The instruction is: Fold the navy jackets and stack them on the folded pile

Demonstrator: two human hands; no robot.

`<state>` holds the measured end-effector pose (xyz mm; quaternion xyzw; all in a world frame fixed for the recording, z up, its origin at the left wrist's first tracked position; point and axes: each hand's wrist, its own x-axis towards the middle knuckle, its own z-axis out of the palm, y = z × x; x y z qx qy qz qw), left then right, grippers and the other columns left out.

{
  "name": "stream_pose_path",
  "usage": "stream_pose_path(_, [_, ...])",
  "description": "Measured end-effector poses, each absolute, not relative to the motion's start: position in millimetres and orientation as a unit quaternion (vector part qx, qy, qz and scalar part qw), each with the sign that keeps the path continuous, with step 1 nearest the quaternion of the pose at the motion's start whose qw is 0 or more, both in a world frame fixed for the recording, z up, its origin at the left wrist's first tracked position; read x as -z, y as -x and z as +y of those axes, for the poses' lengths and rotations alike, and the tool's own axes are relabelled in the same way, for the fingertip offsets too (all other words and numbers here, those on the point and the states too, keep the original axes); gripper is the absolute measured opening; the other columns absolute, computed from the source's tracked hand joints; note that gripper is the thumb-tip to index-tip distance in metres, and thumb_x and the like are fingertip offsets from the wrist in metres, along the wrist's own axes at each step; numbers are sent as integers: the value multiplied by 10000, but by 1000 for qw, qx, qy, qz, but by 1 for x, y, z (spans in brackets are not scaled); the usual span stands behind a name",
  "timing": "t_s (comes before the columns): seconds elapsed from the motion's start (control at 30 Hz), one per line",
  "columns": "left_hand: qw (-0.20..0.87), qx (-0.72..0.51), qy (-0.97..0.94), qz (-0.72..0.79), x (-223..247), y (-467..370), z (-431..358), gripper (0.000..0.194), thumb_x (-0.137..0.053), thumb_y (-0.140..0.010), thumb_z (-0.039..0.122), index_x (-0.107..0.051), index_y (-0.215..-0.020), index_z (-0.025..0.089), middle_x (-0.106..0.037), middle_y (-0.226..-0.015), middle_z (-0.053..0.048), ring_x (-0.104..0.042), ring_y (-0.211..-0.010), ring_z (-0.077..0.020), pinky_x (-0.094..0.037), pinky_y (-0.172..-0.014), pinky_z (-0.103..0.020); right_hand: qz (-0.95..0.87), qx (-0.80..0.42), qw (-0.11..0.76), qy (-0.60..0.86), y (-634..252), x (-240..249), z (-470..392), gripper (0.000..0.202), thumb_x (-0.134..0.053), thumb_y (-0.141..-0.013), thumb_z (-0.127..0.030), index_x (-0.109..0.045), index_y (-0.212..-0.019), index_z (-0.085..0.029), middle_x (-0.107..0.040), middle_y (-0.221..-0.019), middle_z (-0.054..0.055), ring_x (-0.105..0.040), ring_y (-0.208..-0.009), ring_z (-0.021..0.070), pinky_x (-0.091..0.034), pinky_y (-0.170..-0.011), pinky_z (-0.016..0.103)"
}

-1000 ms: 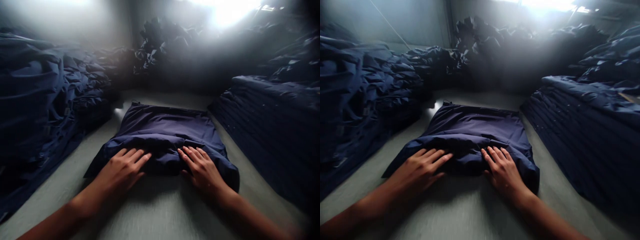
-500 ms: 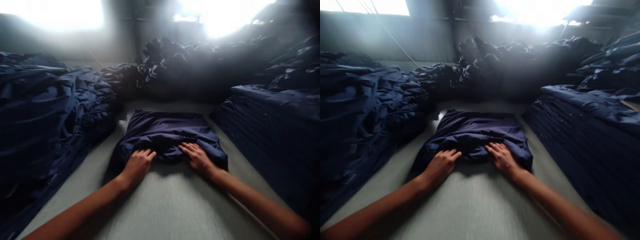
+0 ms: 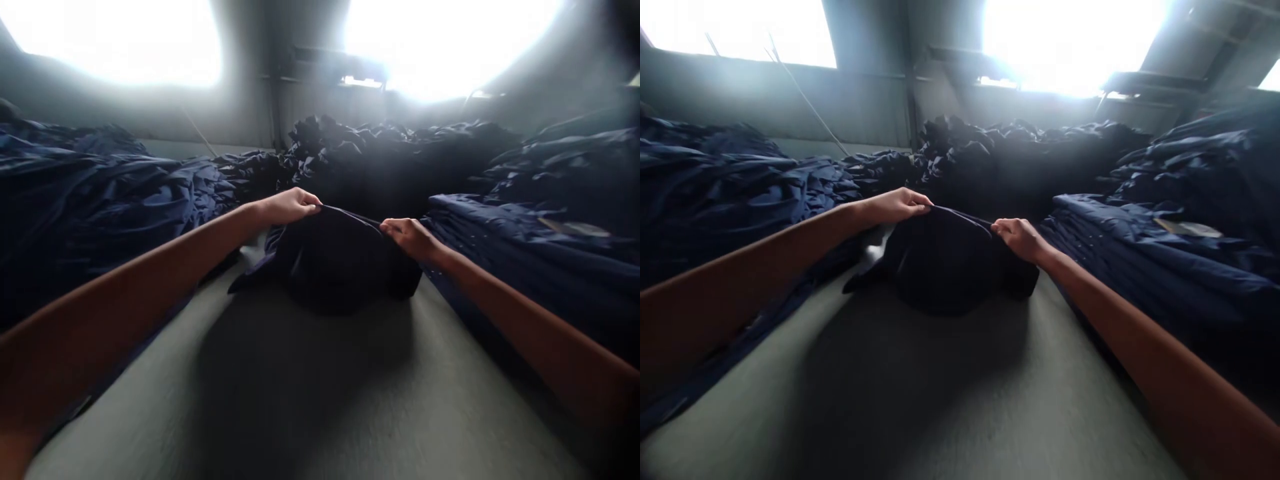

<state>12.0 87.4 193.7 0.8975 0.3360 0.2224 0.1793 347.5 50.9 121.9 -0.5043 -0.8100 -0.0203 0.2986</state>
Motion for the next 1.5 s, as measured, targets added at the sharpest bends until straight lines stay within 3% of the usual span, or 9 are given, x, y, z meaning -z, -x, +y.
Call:
stream_pose_path(0.2, [286,47,-919,265,-158,16,52,366,-529,-1021,229,-627,-1357,125,-786,-1105,-7,-668,-879,-44,-489,-770,-123,-834,-3,237,499,-368,-92,17,241,-565,-986,-276,-745,-1133,-214,-754,-1044,66,-705,-929,202,-542,-885,337])
stream_pose_path(0.33, [162,-8,-942,294,-107,36,37,350,-461,-1073,300,-657,-1352,222,-705,-1354,-64,-670,-1183,-123,-496,-1022,-237,-850,41,150,503,-381,-46,-4,319,-576,-1011,-313,-704,-1294,-240,-691,-1317,116,-666,-1206,257,-512,-1061,434])
stream_pose_path(0.47, [11,-22,-925,379,-41,61,36,474,-387,-1091,362,-522,-1535,263,-434,-1639,-141,-410,-1514,-277,-332,-1222,-505,-812,63,84,574,-391,19,-20,472,-520,-1049,-387,-582,-1484,-214,-487,-1582,198,-497,-1447,339,-421,-1157,564])
stream_pose_path(0.6, [45,53,-894,443,14,97,28,562,-344,-1094,467,-307,-1644,355,-202,-1731,-123,-193,-1598,-367,-213,-1192,-730,-782,5,31,623,-401,68,-42,595,-441,-1059,-499,-449,-1593,-236,-354,-1669,189,-360,-1534,364,-380,-1176,605])
stream_pose_path(0.7, [107,114,-886,436,14,114,25,588,-420,-1062,539,-316,-1629,422,-197,-1735,-74,-201,-1595,-376,-223,-1196,-727,-802,-30,27,596,-407,57,-49,568,-426,-1047,-539,-526,-1543,-281,-490,-1594,144,-498,-1446,324,-436,-1152,495])
stream_pose_path(0.83, [73,80,-905,412,-21,91,50,439,-451,-1066,420,-569,-1489,412,-498,-1608,-41,-354,-1547,-324,-192,-1250,-651,-813,-8,13,582,-393,8,-22,460,-325,-1088,-471,-717,-1272,-315,-748,-1176,77,-712,-1086,248,-511,-1011,387])
stream_pose_path(0.93, [0,-24,-903,430,-26,46,81,482,-375,-1092,416,-499,-1555,359,-417,-1661,-66,-322,-1564,-300,-199,-1271,-586,-792,65,44,606,-370,0,22,441,-403,-1075,-458,-614,-1430,-307,-628,-1443,104,-622,-1284,276,-463,-1094,412])
stream_pose_path(1.1, [24,-18,-851,524,19,2,131,579,-304,-1097,528,-320,-1646,348,-195,-1741,-106,-149,-1609,-362,-113,-1225,-730,-734,27,27,678,-348,49,85,553,-337,-1096,-500,-391,-1616,-321,-306,-1706,117,-289,-1567,354,-288,-1203,653])
stream_pose_path(1.5, [39,-45,-839,541,51,8,186,568,-287,-1087,590,-394,-1608,390,-309,-1713,-52,-223,-1600,-298,-160,-1270,-611,-751,12,71,656,-365,82,140,567,-261,-1102,-523,-411,-1607,-315,-365,-1678,125,-327,-1550,355,-273,-1201,683])
